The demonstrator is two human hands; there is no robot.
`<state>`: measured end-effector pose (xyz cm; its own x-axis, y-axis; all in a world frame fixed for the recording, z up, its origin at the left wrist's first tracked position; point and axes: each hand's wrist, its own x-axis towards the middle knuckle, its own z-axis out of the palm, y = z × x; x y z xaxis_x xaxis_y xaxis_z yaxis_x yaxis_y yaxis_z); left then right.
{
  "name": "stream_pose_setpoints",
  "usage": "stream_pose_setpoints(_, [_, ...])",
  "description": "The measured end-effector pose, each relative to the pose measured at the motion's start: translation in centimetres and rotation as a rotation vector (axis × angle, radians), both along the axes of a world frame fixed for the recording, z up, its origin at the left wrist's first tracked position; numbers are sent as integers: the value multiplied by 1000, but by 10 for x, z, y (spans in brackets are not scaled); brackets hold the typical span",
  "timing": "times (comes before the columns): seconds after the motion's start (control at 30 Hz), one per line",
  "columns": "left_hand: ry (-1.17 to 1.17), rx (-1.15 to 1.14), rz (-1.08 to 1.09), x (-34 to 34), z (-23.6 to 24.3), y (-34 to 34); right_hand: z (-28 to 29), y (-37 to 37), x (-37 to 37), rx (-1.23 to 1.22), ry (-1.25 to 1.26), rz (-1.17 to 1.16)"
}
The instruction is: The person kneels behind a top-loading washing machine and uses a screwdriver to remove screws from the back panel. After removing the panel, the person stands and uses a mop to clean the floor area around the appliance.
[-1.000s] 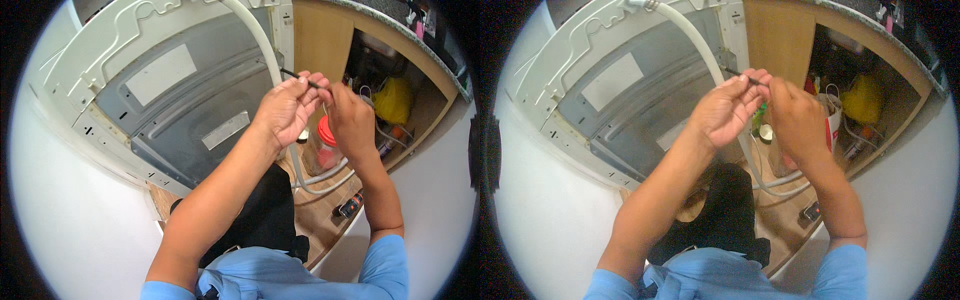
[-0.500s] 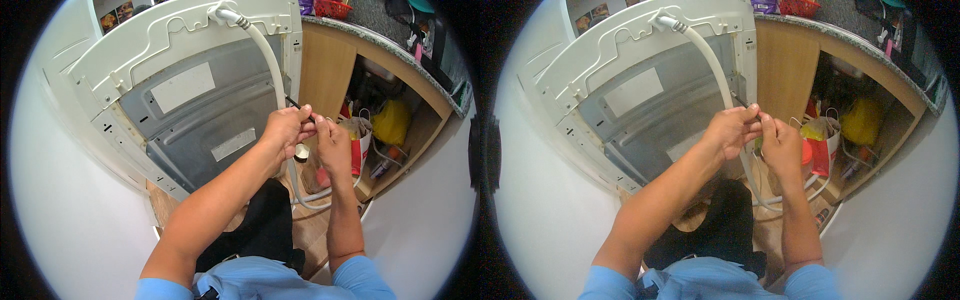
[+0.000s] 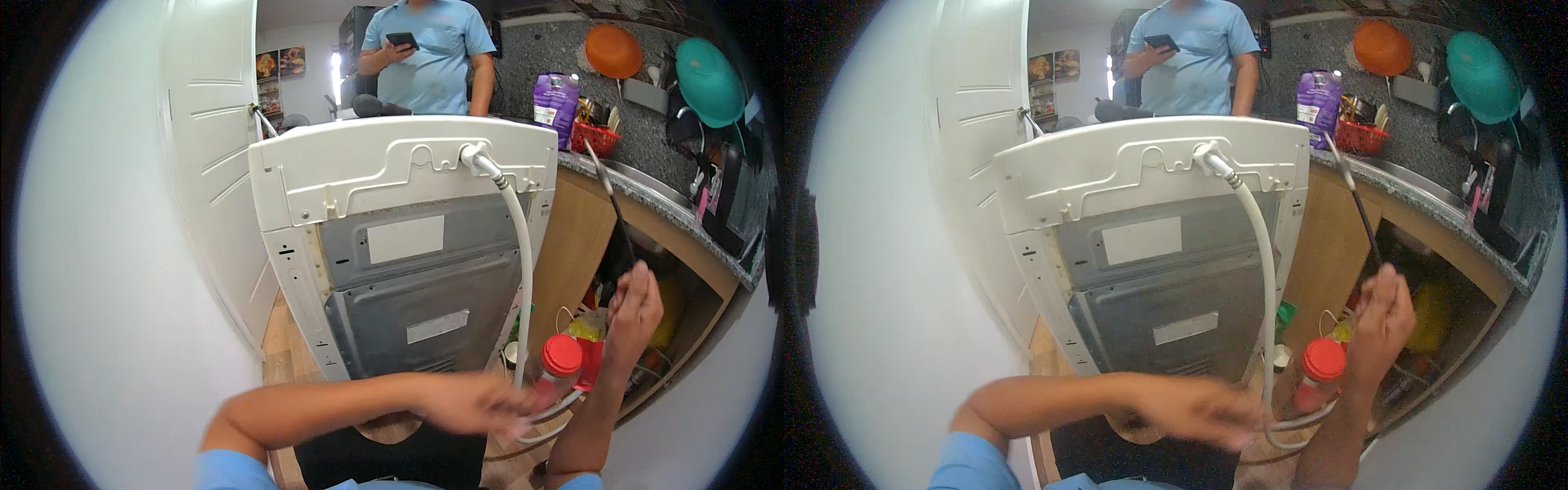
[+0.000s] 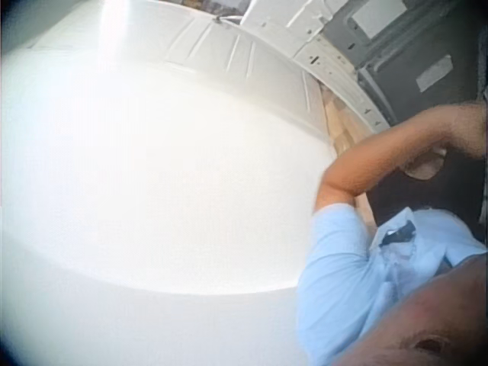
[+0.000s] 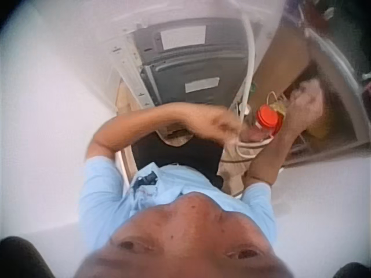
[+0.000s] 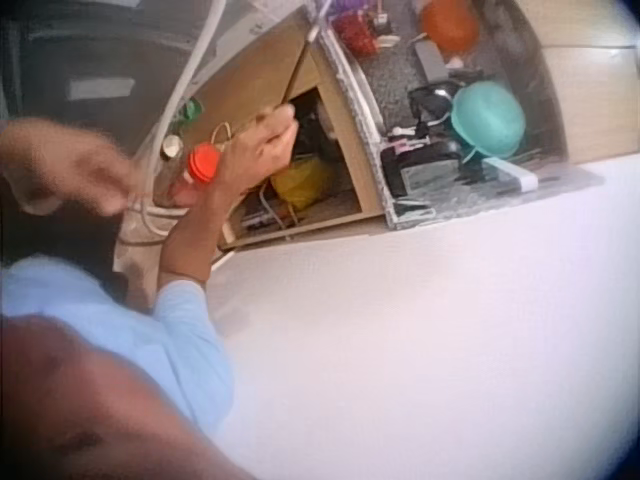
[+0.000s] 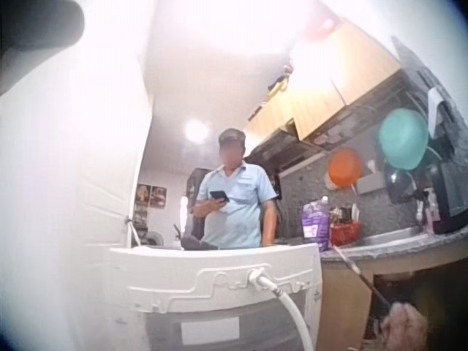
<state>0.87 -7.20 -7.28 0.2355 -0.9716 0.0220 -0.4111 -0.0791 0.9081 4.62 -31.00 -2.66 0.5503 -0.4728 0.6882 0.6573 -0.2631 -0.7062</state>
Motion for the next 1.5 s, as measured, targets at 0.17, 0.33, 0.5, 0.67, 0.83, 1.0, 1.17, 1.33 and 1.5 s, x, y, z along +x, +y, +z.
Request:
stream_pose_setpoints(0.17, [332, 451, -131, -73, 3, 141, 90, 77, 48, -210, -204, -5])
stream_pose_setpoints(0.33, [430, 199, -34, -97, -13, 185, 127, 111, 64, -562, -340, -177])
stream_pose_setpoints(0.5, [303, 278, -3, -71, -16, 205, 181, 143, 80, -928, -449, -457])
stream_pose_setpoints(0.67, [172, -47, 121, -84, -13, 235, 232, 185, 93, -1232, -537, -432])
stream_pose_setpoints(0.83, [27, -64, 117, -84, -6, 247, 251, 212, 123, -1504, -415, -397])
stream_pose_setpoints(1.0, [15, -55, 202, -83, -3, 263, 245, 229, 129, -1590, -325, -337])
stream_pose_setpoints(1.17, [47, -77, 129, -81, -7, 270, 246, 253, 115, -1727, -142, -211])
stream_pose_setpoints(1.33, [-27, 2, 122, -87, -10, 267, 264, 246, 116, -1713, 21, -16])
stream_pose_setpoints(1.5, [-254, 130, 274, -94, 10, 257, 266, 201, 93, -1396, -247, 56])
